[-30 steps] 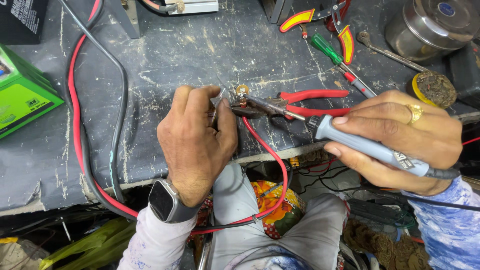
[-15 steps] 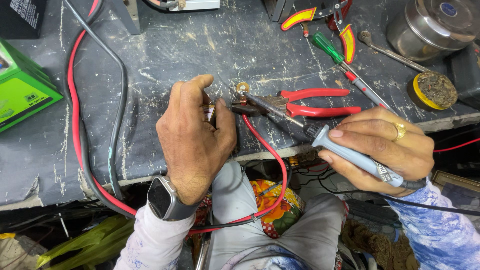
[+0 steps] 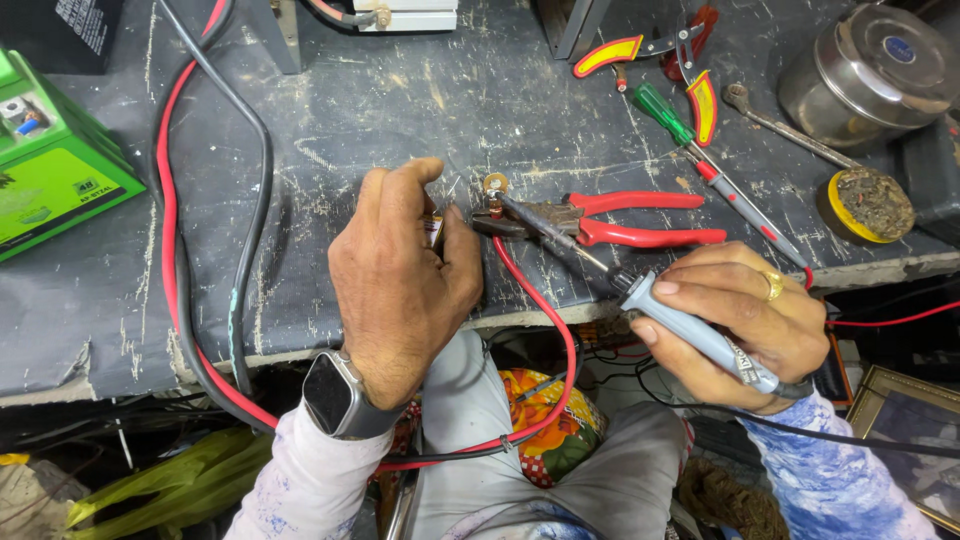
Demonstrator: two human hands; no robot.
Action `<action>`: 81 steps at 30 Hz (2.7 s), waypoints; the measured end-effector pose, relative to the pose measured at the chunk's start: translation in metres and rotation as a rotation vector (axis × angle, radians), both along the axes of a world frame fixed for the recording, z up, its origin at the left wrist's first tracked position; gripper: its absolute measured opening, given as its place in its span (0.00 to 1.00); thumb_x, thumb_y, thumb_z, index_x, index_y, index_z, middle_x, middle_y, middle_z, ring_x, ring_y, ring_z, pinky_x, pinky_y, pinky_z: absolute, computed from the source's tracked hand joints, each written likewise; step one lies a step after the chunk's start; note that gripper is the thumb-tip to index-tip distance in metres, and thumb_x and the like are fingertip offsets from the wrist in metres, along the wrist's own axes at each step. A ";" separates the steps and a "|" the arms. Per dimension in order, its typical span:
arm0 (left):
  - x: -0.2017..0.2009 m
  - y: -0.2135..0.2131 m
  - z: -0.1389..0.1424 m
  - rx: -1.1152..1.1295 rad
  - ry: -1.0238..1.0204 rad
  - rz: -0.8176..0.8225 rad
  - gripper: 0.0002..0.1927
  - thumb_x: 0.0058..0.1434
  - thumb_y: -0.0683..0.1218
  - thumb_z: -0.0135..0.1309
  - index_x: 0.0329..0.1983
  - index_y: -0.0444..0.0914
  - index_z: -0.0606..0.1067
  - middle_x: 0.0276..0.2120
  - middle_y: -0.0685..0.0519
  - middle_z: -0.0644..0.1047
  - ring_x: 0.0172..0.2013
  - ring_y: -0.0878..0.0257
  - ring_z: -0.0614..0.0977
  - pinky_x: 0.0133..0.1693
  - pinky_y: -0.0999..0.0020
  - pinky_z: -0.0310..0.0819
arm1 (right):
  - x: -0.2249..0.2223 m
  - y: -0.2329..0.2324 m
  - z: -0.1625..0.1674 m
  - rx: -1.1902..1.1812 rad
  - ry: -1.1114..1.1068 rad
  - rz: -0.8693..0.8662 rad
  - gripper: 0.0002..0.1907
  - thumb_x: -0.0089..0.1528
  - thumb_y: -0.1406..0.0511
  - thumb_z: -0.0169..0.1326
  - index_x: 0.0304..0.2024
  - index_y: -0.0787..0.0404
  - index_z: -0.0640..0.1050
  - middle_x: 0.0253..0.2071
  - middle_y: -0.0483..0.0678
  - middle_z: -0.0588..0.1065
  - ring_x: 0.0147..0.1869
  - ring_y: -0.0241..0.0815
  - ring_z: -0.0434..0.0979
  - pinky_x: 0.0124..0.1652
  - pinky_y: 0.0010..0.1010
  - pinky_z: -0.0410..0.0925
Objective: The person solders a red wire with a ring terminal onto a battery terminal, holding the wire with pliers while heating it with a soldering iron and applying solder. They then reposition the wires and use a multimeter on the bench to test the connection.
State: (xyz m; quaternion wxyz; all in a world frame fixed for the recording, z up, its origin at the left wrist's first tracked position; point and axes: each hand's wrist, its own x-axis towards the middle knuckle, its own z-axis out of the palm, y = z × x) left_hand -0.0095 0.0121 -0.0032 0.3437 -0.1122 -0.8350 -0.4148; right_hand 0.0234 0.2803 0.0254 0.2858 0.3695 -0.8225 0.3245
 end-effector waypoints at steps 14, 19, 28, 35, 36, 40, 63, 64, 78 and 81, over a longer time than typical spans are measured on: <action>0.001 0.000 0.001 -0.031 -0.009 -0.005 0.19 0.62 0.37 0.58 0.56 0.35 0.71 0.38 0.46 0.73 0.33 0.52 0.80 0.34 0.58 0.73 | 0.012 0.009 -0.024 -0.130 -0.213 0.051 0.17 0.60 0.68 0.63 0.49 0.69 0.76 0.42 0.55 0.79 0.48 0.46 0.84 0.65 0.54 0.72; 0.001 0.000 0.001 -0.041 -0.007 0.000 0.18 0.62 0.38 0.58 0.55 0.35 0.72 0.38 0.46 0.72 0.33 0.52 0.80 0.34 0.59 0.73 | 0.013 0.006 -0.016 -0.084 -0.190 0.048 0.16 0.60 0.70 0.63 0.49 0.69 0.76 0.41 0.55 0.80 0.48 0.48 0.84 0.61 0.50 0.75; 0.000 0.000 0.000 -0.045 0.004 -0.005 0.19 0.62 0.37 0.58 0.56 0.35 0.72 0.38 0.47 0.72 0.34 0.53 0.80 0.35 0.59 0.73 | 0.016 0.013 -0.003 0.005 -0.236 -0.074 0.17 0.58 0.69 0.64 0.49 0.70 0.78 0.42 0.58 0.81 0.45 0.47 0.86 0.46 0.32 0.77; 0.001 0.000 0.000 -0.043 -0.007 0.001 0.19 0.61 0.38 0.59 0.56 0.36 0.72 0.38 0.47 0.73 0.34 0.53 0.80 0.34 0.59 0.73 | 0.013 0.020 -0.007 -0.180 -0.208 -0.051 0.16 0.62 0.68 0.61 0.50 0.71 0.77 0.42 0.57 0.80 0.46 0.45 0.85 0.49 0.31 0.77; 0.001 0.000 0.000 -0.040 -0.009 -0.001 0.19 0.61 0.38 0.59 0.56 0.36 0.72 0.38 0.47 0.73 0.34 0.54 0.80 0.34 0.59 0.73 | 0.013 0.020 -0.008 -0.222 -0.197 -0.043 0.16 0.61 0.67 0.61 0.49 0.71 0.77 0.40 0.56 0.80 0.46 0.45 0.85 0.50 0.32 0.77; 0.001 0.000 0.000 -0.026 -0.005 -0.015 0.19 0.62 0.37 0.58 0.57 0.35 0.71 0.38 0.47 0.73 0.34 0.54 0.80 0.34 0.59 0.74 | 0.013 0.021 -0.008 -0.159 -0.194 -0.058 0.15 0.63 0.68 0.61 0.49 0.71 0.77 0.41 0.58 0.80 0.46 0.46 0.84 0.49 0.31 0.77; 0.001 0.000 0.000 -0.045 -0.009 -0.005 0.19 0.62 0.37 0.58 0.56 0.35 0.72 0.38 0.47 0.73 0.33 0.53 0.80 0.34 0.59 0.73 | 0.003 0.007 -0.002 -0.028 -0.128 0.021 0.16 0.55 0.73 0.65 0.45 0.70 0.77 0.37 0.56 0.80 0.47 0.53 0.85 0.49 0.38 0.77; 0.001 0.000 0.000 -0.047 -0.010 -0.003 0.19 0.62 0.37 0.58 0.56 0.35 0.72 0.38 0.47 0.72 0.33 0.53 0.80 0.34 0.59 0.73 | 0.003 0.007 -0.002 -0.025 -0.124 0.017 0.16 0.55 0.73 0.65 0.45 0.70 0.78 0.38 0.56 0.80 0.48 0.53 0.84 0.49 0.38 0.77; 0.001 0.000 -0.001 -0.057 -0.017 0.005 0.19 0.62 0.37 0.58 0.56 0.35 0.72 0.38 0.47 0.73 0.33 0.53 0.80 0.34 0.59 0.73 | 0.003 0.012 0.001 0.005 -0.134 0.033 0.16 0.54 0.73 0.65 0.44 0.70 0.78 0.38 0.57 0.79 0.48 0.54 0.84 0.50 0.39 0.77; 0.001 0.000 0.000 -0.060 -0.008 0.009 0.19 0.62 0.37 0.58 0.56 0.36 0.72 0.39 0.47 0.73 0.34 0.53 0.81 0.35 0.59 0.74 | 0.001 0.014 0.002 0.014 -0.125 0.042 0.17 0.54 0.74 0.65 0.44 0.71 0.77 0.39 0.58 0.79 0.48 0.55 0.84 0.50 0.41 0.76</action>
